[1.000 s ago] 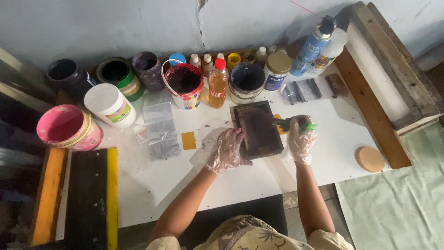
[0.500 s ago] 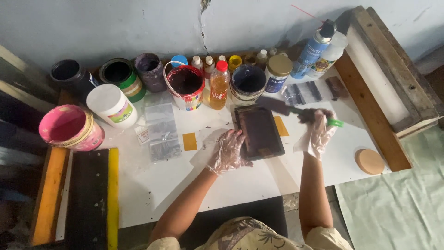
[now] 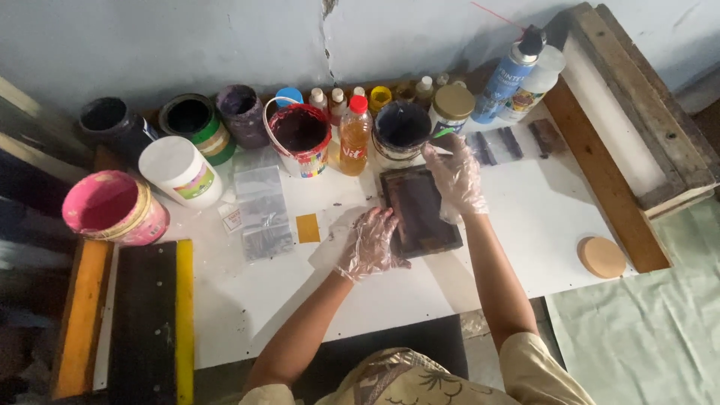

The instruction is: Mixing ink with a liquid additive and applying it to a screen printing frame using a spatula

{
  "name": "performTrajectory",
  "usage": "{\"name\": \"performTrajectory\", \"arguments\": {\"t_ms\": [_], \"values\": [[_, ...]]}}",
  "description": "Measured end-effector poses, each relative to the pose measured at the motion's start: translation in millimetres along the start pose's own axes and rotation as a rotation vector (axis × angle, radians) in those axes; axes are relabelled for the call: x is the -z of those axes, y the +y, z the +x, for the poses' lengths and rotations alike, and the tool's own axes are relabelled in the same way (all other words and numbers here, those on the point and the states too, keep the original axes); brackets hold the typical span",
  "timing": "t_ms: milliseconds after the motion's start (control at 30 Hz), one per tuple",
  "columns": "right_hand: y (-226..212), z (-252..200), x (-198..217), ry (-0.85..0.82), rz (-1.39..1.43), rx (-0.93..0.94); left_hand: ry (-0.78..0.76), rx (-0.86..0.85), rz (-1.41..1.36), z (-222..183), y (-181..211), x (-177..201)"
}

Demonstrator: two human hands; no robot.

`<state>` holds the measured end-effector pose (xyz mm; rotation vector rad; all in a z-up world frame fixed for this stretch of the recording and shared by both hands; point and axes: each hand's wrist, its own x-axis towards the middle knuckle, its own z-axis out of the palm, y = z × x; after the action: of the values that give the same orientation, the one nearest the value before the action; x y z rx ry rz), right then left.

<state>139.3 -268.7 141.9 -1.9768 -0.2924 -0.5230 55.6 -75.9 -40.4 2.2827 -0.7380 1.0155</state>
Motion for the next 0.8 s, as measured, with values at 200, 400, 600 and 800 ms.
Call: {"name": "performTrajectory", "arguments": {"t_ms": [200, 400, 600, 800], "values": [[-38.3, -20.7, 46.2, -0.262, -0.433, -0.345, -0.067, 0.056, -0.025, -6.6, -3.6, -9.7], [-60.6, -70.2, 52.4, -0.91, -0.567, -0.465, -0.094, 0.037, -0.069, -7.8, -5.3, -9.7], [97.7, -158.7, 39.7, -0.477, -0.545, 0.167, -0.19, 0.075, -0.041, 2.6, -0.5, 2.8], [219.2, -151.4, 7.8, -0.153, -0.69, 0.665, -0.267, 0.052, -0.025, 8.2, 2.7, 17.5]]}}
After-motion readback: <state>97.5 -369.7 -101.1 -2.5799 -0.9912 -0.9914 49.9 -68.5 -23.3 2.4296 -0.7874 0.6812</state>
